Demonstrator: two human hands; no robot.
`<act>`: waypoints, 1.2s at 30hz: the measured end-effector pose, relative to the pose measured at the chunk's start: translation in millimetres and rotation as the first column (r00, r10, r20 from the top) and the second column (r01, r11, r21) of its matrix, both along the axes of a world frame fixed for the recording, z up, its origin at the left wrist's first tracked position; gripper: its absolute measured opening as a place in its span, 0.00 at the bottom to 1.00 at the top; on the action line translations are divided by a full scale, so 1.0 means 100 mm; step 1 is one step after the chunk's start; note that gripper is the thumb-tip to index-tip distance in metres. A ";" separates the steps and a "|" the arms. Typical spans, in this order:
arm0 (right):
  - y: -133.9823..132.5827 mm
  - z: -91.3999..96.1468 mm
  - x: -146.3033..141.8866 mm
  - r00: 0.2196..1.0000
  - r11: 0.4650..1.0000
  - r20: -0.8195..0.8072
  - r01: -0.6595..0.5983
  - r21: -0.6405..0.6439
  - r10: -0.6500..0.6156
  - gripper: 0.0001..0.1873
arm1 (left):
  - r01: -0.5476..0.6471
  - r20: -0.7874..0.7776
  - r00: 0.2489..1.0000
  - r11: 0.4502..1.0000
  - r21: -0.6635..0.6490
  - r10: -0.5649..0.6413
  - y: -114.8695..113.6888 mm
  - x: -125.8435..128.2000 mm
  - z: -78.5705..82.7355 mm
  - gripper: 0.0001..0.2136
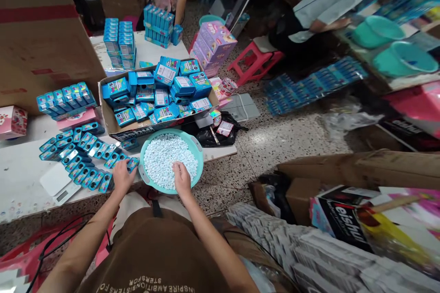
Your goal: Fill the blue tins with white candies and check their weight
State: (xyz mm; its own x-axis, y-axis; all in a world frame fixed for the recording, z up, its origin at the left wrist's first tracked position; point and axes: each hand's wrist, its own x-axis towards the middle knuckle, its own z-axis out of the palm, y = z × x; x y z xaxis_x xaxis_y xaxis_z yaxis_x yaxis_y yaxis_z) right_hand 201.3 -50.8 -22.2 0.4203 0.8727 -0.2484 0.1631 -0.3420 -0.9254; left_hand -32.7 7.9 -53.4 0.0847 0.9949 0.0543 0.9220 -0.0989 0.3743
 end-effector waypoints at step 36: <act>0.16 -0.04 0.22 0.991 0.994 -0.078 0.104 -0.029 -0.106 0.24 | 0.289 -0.157 0.940 0.952 -0.100 -0.302 1.02 -0.14 0.10 0.17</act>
State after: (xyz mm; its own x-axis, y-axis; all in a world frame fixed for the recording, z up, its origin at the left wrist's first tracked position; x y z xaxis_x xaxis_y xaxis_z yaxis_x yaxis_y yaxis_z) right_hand 223.6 -35.1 -26.6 0.4878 0.8177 -0.3056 0.0518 -0.3766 -0.9249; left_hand -46.2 109.9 -43.2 0.3765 0.9245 -0.0596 0.9058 -0.3539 0.2330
